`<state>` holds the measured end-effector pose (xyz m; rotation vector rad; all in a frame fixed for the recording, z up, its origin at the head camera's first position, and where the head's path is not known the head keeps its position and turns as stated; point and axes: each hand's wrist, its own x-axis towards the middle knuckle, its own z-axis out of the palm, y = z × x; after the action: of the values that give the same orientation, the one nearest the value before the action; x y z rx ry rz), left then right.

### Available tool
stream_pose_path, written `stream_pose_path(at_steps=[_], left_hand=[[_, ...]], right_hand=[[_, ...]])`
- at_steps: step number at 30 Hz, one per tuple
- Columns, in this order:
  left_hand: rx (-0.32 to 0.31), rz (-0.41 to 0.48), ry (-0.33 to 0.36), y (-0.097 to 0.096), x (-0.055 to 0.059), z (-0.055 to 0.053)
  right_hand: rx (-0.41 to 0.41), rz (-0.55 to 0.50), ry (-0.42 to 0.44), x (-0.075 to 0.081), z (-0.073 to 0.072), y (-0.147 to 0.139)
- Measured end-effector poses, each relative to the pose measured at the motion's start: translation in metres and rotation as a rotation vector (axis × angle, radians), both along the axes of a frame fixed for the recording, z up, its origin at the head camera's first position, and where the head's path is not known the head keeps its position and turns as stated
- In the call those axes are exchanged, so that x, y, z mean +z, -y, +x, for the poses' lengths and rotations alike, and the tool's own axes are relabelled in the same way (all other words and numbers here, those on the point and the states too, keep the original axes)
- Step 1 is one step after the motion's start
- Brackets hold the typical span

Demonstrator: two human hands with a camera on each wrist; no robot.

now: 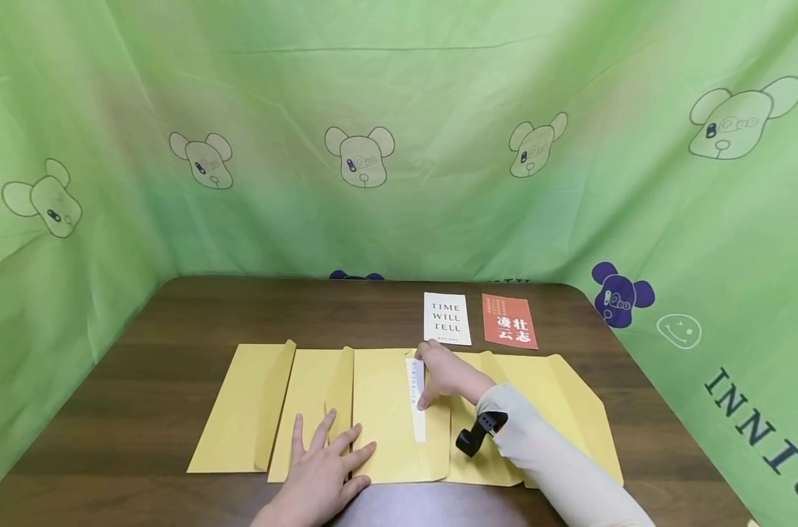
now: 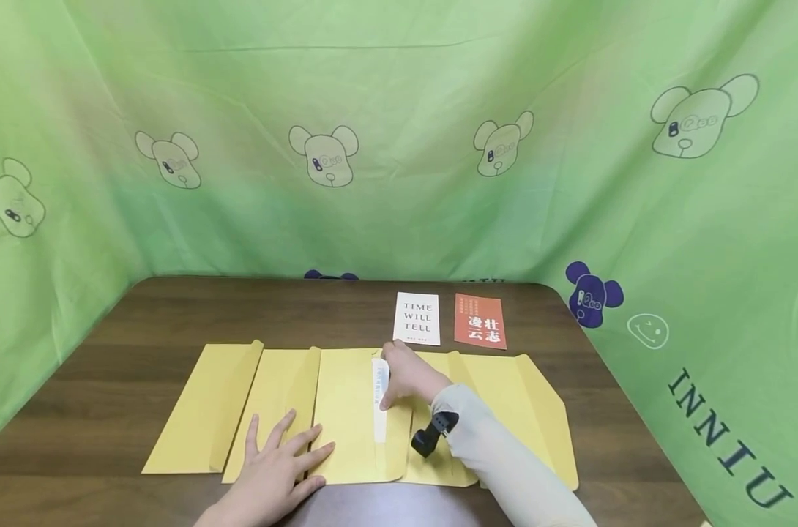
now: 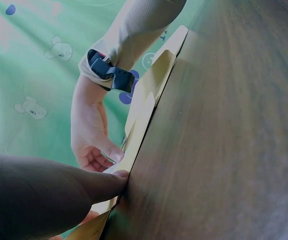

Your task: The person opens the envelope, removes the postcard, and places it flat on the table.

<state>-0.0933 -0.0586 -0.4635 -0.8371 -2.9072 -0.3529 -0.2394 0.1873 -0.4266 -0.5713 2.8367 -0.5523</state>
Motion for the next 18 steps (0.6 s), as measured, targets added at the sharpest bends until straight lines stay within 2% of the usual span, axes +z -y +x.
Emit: stream_pose_path(at_steps=[12, 18], left_hand=[[0.001, 0.011, -0.008, 0.001, 0.0, 0.002], [0.003, 0.019, -0.015, 0.001, 0.001, 0.0]], right_hand=[[-0.077, -0.283, 0.093, -0.011, 0.011, -0.005], [-0.095, -0.317, 0.104, -0.01, 0.015, -0.005]])
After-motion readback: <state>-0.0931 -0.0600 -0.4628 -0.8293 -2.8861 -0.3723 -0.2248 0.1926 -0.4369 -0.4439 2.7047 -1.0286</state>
